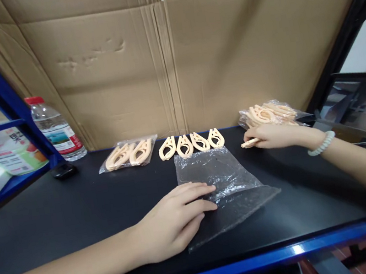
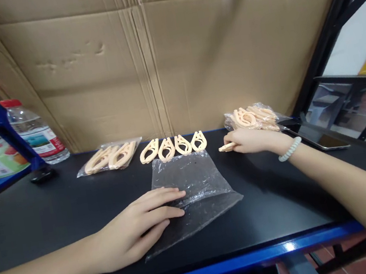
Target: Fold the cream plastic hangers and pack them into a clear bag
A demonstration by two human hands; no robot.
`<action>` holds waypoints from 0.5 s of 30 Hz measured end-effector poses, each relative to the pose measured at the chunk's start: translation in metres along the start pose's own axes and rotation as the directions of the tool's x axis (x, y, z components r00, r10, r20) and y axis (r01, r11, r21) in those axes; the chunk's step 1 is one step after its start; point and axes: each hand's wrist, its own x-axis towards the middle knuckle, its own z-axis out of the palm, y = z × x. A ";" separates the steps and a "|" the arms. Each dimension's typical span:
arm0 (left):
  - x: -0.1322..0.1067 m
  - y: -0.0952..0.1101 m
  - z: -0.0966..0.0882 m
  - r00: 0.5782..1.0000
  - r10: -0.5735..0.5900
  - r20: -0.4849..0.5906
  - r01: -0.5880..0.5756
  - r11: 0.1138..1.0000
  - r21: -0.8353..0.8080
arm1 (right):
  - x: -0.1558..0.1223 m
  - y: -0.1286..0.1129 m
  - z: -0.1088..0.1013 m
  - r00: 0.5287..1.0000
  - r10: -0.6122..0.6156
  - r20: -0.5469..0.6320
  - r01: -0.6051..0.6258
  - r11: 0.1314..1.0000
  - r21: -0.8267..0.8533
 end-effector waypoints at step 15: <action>0.002 0.000 0.001 1.000 0.007 0.009 -0.007 1.000 0.002 | -0.024 -0.098 -0.028 0.982 -0.057 -0.179 0.090 0.979 0.182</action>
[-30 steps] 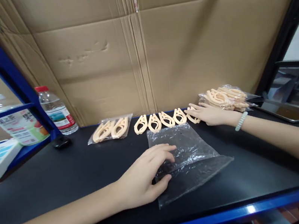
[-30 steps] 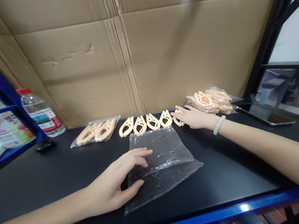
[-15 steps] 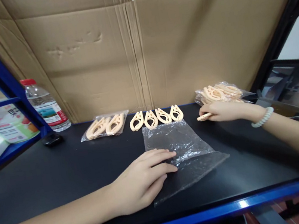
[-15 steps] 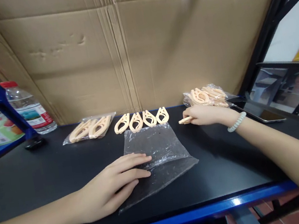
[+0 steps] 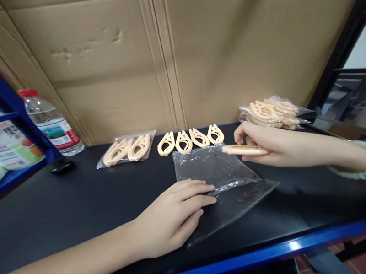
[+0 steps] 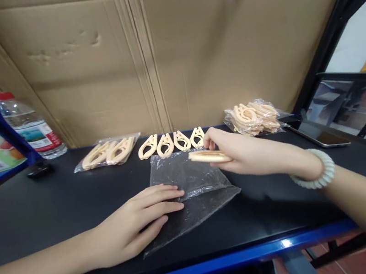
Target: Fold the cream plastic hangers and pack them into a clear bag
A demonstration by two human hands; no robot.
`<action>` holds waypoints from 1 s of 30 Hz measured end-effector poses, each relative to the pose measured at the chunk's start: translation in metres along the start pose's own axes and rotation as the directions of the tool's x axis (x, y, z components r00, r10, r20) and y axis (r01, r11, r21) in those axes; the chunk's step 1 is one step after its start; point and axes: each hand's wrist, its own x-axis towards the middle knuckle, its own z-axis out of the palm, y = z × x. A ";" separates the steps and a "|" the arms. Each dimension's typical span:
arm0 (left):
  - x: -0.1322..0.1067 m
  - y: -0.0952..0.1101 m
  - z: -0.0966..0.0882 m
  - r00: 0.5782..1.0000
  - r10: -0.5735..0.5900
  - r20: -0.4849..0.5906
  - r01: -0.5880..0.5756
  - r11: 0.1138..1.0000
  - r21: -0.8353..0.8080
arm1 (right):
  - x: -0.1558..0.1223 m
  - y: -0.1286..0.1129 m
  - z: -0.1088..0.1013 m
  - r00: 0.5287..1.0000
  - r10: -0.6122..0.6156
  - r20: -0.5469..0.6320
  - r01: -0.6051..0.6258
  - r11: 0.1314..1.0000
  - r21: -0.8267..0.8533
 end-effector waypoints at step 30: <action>0.001 0.003 0.003 0.993 0.052 -0.105 -0.052 0.999 0.001 | -0.033 -0.083 0.065 0.943 -0.324 -0.073 0.153 0.619 -0.771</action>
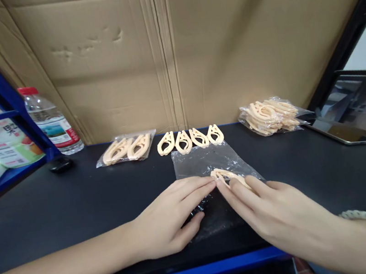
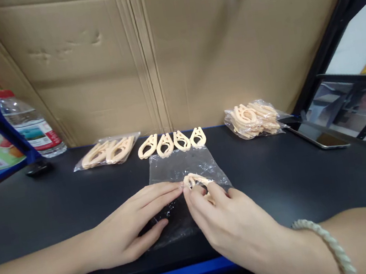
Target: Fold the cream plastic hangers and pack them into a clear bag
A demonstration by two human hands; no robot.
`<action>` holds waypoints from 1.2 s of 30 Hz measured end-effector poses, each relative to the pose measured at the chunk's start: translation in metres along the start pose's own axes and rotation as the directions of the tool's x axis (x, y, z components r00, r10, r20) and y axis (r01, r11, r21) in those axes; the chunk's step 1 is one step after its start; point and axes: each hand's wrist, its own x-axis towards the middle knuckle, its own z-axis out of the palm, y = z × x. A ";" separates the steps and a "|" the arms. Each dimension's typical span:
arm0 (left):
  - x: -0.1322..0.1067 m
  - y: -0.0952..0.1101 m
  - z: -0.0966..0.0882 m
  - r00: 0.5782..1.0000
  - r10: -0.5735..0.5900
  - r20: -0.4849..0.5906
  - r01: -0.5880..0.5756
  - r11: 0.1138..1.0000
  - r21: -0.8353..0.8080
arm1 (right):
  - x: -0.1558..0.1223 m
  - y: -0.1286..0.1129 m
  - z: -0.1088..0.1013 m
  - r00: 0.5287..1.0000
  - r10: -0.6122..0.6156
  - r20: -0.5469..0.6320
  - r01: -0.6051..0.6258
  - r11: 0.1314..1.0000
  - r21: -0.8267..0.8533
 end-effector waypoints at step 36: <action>0.001 0.000 -0.002 0.999 -0.003 0.050 0.004 1.000 -0.015 | 0.011 0.025 0.019 0.931 -0.340 -0.134 0.352 0.932 0.085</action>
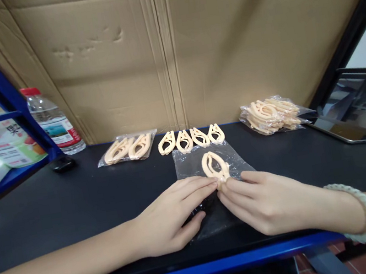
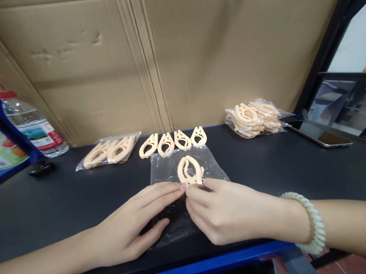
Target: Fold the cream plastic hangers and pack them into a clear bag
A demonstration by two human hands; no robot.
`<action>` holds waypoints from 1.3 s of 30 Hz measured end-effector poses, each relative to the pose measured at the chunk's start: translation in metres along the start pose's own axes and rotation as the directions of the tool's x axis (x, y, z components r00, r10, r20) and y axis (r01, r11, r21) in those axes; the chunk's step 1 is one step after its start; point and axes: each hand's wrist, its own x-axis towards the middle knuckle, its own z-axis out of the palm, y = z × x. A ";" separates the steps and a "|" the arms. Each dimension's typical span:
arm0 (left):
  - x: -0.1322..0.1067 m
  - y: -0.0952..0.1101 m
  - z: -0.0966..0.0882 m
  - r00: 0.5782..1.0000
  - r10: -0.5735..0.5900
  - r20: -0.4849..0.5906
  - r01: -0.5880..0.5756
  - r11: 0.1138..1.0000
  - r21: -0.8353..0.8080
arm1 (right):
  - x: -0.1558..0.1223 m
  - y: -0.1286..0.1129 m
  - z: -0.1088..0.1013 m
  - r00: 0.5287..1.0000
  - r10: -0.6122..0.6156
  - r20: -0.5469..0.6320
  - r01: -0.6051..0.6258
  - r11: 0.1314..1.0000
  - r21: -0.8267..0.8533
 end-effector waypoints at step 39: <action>-0.001 0.001 -0.001 1.000 -0.011 0.027 0.010 0.999 0.034 | -0.004 0.030 0.024 0.992 0.055 0.118 -0.046 0.996 -0.075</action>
